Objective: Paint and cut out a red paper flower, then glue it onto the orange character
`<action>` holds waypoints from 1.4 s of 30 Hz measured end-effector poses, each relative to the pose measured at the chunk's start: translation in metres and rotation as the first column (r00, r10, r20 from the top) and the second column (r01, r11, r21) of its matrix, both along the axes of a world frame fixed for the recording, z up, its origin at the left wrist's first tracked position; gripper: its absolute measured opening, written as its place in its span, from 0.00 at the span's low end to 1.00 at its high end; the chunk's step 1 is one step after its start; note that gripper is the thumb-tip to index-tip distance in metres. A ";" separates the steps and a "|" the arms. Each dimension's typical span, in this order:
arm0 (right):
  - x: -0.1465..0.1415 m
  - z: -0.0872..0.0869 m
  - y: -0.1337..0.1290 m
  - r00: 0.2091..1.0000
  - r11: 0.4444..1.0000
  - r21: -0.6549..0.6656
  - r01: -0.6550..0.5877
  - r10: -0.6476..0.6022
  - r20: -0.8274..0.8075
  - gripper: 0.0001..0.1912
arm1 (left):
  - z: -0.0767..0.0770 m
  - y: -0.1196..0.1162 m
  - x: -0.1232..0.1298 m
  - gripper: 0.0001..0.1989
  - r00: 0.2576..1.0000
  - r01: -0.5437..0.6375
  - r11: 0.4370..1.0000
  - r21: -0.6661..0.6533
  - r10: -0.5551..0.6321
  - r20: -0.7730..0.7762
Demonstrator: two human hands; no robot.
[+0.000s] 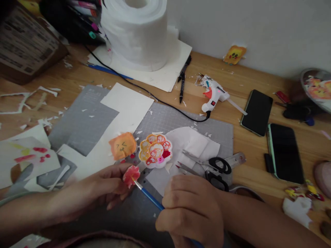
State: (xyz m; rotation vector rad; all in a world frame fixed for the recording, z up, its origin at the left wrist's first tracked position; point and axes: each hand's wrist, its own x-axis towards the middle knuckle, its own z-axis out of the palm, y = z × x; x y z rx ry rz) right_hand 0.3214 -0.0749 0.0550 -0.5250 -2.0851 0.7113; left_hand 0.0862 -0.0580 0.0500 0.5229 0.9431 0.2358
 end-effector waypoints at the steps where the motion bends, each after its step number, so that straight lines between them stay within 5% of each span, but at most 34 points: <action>1: -0.003 -0.003 -0.003 0.994 0.997 -0.007 0.083 -0.083 -0.075 0.19 | 0.000 0.000 0.000 0.06 1.000 0.003 1.000 -0.004 -0.003 -0.005; 3: -0.006 -0.009 -0.007 0.984 0.991 -0.009 0.137 -0.137 -0.118 0.19 | 0.001 0.000 0.000 0.07 1.000 0.007 1.000 -0.013 -0.008 -0.013; 14: 0.002 -0.008 0.001 0.999 1.000 0.013 -0.023 0.024 -0.027 0.19 | 0.002 -0.001 -0.001 0.07 1.000 0.014 1.000 -0.008 -0.014 -0.011; 30: 0.001 -0.008 0.001 0.999 0.999 0.002 -0.037 0.037 -0.023 0.18 | 0.001 -0.001 -0.001 0.05 1.000 0.003 1.000 -0.015 -0.002 0.027; 34: 0.000 -0.007 -0.001 0.998 0.999 -0.010 0.048 -0.049 -0.027 0.19 | 0.001 0.000 -0.001 0.05 1.000 0.002 1.000 -0.020 -0.001 0.016; 42: -0.001 -0.009 0.001 0.997 0.999 -0.043 -0.013 0.010 -0.070 0.18 | 0.002 0.001 -0.001 0.05 1.000 -0.002 1.000 -0.019 0.002 0.003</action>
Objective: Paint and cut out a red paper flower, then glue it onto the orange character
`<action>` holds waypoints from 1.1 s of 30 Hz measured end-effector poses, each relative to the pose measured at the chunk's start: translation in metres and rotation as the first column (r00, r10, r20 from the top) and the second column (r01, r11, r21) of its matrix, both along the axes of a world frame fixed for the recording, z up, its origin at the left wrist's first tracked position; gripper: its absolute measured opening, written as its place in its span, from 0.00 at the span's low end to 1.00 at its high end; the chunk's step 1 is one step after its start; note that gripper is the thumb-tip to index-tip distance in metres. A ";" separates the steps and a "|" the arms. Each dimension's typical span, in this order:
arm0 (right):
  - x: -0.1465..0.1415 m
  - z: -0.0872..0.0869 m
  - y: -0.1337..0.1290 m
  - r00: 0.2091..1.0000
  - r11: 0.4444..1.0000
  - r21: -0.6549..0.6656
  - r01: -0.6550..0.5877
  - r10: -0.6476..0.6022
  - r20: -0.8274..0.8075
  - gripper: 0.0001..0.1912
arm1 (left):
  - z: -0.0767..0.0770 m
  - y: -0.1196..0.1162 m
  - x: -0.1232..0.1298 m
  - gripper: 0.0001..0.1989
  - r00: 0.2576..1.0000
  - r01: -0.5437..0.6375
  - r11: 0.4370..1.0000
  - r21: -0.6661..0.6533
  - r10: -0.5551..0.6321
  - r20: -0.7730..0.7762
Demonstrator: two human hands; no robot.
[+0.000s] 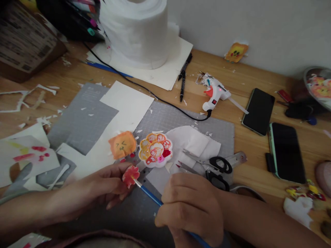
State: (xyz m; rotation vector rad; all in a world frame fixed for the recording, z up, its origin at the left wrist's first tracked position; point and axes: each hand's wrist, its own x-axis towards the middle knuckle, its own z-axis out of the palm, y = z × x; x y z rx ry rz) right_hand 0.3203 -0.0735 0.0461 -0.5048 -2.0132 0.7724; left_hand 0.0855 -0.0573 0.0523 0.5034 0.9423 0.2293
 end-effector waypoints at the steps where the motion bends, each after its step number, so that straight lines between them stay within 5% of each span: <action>1: 0.000 0.000 0.000 1.000 1.000 -0.003 -0.016 0.016 0.005 0.19 | 0.000 0.000 0.000 0.05 1.000 0.002 1.000 -0.002 -0.002 0.002; 33: 0.000 0.002 -0.003 0.997 0.998 -0.019 0.063 -0.062 0.048 0.14 | 0.000 -0.001 -0.001 0.06 1.000 0.000 1.000 -0.012 0.000 0.010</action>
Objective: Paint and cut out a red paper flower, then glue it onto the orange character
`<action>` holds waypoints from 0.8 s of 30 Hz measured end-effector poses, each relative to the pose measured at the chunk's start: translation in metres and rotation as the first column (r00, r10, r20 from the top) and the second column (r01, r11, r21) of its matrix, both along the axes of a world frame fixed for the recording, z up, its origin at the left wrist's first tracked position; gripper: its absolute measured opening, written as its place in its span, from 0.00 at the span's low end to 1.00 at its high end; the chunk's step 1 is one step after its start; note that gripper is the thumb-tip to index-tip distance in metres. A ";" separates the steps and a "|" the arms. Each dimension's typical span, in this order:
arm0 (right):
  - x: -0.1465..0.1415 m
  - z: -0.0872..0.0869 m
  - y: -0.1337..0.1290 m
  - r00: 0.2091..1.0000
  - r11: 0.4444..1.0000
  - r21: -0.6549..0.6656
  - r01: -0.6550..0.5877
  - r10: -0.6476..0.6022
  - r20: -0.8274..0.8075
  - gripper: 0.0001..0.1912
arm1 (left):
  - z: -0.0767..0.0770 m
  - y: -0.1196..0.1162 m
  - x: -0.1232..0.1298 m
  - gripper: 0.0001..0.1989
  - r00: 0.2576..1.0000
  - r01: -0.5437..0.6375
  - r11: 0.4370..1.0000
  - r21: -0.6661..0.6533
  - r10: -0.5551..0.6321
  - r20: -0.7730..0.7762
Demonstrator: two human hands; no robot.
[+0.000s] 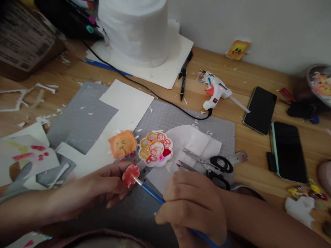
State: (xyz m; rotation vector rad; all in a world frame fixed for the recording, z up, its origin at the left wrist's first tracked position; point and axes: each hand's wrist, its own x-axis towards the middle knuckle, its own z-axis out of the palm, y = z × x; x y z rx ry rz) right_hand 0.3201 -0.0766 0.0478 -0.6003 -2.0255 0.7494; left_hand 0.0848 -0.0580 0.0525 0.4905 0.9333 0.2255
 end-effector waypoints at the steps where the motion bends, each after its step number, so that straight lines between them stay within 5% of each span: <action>1: 0.002 0.001 0.000 0.996 1.000 -0.009 -0.022 0.022 0.085 0.13 | 0.000 0.000 0.000 0.06 1.000 0.003 1.000 0.002 -0.003 -0.004; 5: 0.013 0.008 0.004 0.910 0.996 -0.068 -0.059 0.082 0.407 0.14 | 0.001 -0.001 0.000 0.07 1.000 0.007 1.000 0.003 -0.007 -0.012; 11: 0.013 0.008 0.003 0.888 0.997 -0.067 -0.046 0.072 0.455 0.16 | 0.001 -0.001 0.001 0.07 1.000 -0.007 1.000 0.012 0.007 -0.010; 17: -0.003 0.001 -0.004 0.998 0.999 0.000 0.045 -0.045 -0.043 0.18 | 0.000 0.001 0.000 0.06 1.000 0.002 1.000 -0.005 -0.002 -0.002; 24: -0.011 -0.001 -0.006 0.986 0.994 -0.032 0.102 -0.105 -0.132 0.18 | 0.000 0.000 0.000 0.05 1.000 0.002 1.000 0.003 -0.002 -0.010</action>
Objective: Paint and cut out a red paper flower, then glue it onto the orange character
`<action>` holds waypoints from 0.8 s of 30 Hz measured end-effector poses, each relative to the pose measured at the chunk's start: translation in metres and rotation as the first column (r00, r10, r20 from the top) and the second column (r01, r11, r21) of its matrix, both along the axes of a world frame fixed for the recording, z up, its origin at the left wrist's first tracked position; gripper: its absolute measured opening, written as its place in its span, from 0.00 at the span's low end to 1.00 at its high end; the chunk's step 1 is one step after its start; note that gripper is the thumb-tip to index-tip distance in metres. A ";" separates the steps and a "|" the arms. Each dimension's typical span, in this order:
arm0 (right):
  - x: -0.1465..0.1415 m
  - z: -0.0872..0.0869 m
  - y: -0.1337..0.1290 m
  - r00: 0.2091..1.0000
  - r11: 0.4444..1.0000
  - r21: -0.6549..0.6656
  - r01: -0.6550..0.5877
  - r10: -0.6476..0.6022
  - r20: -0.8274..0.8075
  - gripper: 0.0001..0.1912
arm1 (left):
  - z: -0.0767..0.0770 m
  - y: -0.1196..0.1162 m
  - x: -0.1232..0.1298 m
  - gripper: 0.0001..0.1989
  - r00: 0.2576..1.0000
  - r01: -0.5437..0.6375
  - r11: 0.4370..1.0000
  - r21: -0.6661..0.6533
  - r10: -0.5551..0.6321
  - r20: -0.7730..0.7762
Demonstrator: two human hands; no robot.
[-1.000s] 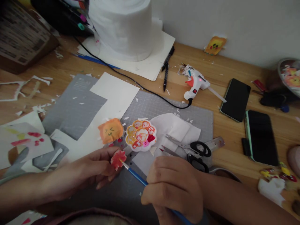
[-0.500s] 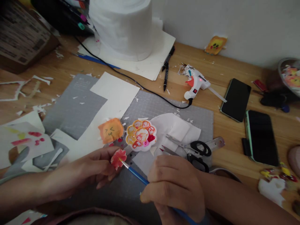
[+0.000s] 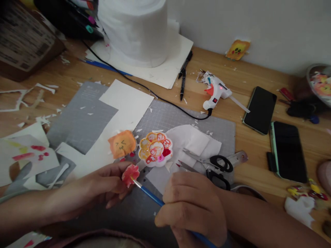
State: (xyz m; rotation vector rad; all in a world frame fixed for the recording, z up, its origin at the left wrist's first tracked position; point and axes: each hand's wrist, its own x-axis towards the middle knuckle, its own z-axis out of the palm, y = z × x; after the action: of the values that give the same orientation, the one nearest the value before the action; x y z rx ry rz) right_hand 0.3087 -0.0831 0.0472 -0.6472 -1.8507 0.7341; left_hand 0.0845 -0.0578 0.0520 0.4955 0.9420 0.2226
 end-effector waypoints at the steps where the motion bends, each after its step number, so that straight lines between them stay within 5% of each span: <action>1: -0.001 0.000 0.000 1.000 1.000 0.006 -0.010 0.010 0.003 0.18 | 0.000 0.000 0.000 0.05 1.000 -0.001 1.000 0.001 0.001 -0.004; 7: -0.004 -0.002 -0.002 0.991 0.993 -0.008 0.117 -0.117 -0.060 0.16 | -0.001 0.000 0.000 0.05 1.000 -0.017 1.000 0.000 0.017 0.024; 11: 0.012 0.006 0.011 0.996 0.998 0.024 -0.053 0.051 0.071 0.12 | 0.000 0.000 0.000 0.06 1.000 -0.006 1.000 -0.017 0.006 0.020; 18: 0.017 0.014 0.031 0.953 0.996 -0.072 -0.048 0.068 0.295 0.12 | 0.000 0.002 0.000 0.06 1.000 -0.008 1.000 -0.024 0.009 0.019; 24: 0.012 0.004 0.027 0.959 0.996 -0.077 -0.033 0.053 0.279 0.13 | 0.000 0.000 0.000 0.05 1.000 -0.010 1.000 -0.020 0.010 0.009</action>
State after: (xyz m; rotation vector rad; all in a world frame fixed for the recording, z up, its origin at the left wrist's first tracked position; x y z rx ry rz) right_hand 0.3208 -0.0562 0.0511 -0.7927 -2.1108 0.7713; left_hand 0.0846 -0.0578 0.0519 0.4714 0.9372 0.2239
